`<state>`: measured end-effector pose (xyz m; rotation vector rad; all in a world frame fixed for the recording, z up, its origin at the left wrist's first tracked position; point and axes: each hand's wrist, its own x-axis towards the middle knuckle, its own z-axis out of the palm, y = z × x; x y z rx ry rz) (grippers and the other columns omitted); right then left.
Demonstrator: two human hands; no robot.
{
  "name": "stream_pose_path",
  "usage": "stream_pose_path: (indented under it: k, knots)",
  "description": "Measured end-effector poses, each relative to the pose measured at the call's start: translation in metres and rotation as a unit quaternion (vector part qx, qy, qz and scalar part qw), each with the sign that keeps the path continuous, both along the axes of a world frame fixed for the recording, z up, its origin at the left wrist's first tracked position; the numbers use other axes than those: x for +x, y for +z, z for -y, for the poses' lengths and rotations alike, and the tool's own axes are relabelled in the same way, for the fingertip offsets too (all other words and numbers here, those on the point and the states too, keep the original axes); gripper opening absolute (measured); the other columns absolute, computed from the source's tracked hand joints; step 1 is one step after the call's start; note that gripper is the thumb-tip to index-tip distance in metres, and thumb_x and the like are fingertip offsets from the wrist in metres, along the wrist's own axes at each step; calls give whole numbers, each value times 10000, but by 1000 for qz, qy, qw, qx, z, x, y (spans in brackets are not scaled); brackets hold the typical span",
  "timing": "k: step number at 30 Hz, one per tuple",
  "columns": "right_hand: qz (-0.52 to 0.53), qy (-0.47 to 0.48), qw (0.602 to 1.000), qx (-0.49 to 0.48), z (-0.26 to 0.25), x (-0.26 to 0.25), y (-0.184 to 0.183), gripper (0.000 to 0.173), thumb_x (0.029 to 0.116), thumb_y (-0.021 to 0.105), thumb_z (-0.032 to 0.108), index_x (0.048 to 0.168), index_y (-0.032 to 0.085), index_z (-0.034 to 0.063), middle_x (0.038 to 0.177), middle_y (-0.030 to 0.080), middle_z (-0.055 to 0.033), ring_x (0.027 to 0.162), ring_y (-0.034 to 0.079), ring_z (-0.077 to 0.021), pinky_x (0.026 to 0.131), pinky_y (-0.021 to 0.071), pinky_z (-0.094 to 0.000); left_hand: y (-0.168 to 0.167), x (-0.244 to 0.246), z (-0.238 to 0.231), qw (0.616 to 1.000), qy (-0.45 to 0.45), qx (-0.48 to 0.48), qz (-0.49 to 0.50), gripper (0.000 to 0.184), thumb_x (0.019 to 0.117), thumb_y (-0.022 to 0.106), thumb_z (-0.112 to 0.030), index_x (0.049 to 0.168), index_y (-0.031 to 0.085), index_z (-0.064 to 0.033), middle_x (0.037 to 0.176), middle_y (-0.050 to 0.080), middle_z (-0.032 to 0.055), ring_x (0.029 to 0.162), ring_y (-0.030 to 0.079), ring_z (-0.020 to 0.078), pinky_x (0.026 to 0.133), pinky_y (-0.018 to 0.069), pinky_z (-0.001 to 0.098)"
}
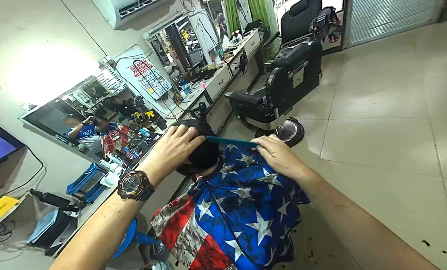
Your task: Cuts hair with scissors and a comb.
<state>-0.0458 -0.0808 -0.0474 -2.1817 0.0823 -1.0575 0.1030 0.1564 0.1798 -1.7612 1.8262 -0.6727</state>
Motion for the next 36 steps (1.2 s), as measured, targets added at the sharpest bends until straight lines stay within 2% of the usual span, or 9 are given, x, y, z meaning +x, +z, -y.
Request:
stream_pose_path:
  k: [4,8,12,13,18,28,30,33,36]
  knots:
    - [-83,54,995,-32,9,-15,-31,327,1032,444,158,1201,723,124,1151,706,-54,1129,623,-287,929,475,-575,1,-1,5,999,-13,34,-8,436,765,891,-206,1168,727,-195,1258,623,104,1069,602,335,858,494,495]
    - [-60,51,979,189,8,-35,-33,304,1055,479,164,1281,663,76,1184,696,-98,1096,658,-197,969,521,-470,-7,1,7,997,-49,64,-19,129,887,760,-123,1009,718,-127,1221,656,83,991,645,297,758,516,459]
    - [0,-36,971,235,-27,-16,10,318,1040,514,72,1342,610,106,1176,697,-106,1031,684,-220,906,557,-492,-14,4,6,995,-63,70,-23,524,916,718,-69,1415,605,-178,1059,664,116,869,667,300,711,545,436]
    - [14,-56,974,220,-38,-6,20,323,1039,512,63,1343,613,108,1196,692,-109,1052,682,-234,916,556,-496,-15,5,6,995,-70,70,-18,508,935,691,-62,1421,611,-187,1015,662,115,843,666,293,698,544,424]
    - [87,-118,979,144,-84,43,42,358,1012,503,10,1319,651,120,1220,697,-97,1140,651,-288,993,520,-495,-18,12,-3,988,-137,73,-15,124,950,617,-10,943,718,-81,874,630,103,754,655,254,617,546,377]
    - [97,-173,974,109,-154,53,22,398,1005,498,48,1317,685,211,1074,705,-50,1033,660,-243,898,544,-465,-20,11,-28,967,-243,63,-37,127,965,575,-9,933,686,-62,883,620,95,731,651,236,580,553,348]
    - [82,-147,979,117,-175,45,19,399,1000,493,44,1305,701,194,1066,715,-65,1018,670,-241,901,549,-461,-14,5,-24,969,-227,79,-57,116,953,608,-7,938,707,-65,900,625,93,741,658,235,588,561,365]
    - [2,-1,960,279,-194,28,28,398,1068,421,115,1412,621,126,1353,649,-100,1273,590,-172,1102,448,-373,-9,-2,-9,974,-189,106,-58,86,948,655,-43,932,731,-82,929,644,93,717,660,244,581,559,415]
    - [4,141,878,458,-197,28,29,377,1064,460,95,1423,574,89,1264,665,-73,1092,647,-81,960,521,-258,-7,-7,2,974,-191,111,-54,57,960,685,-108,944,737,-93,928,648,91,731,660,260,603,555,435]
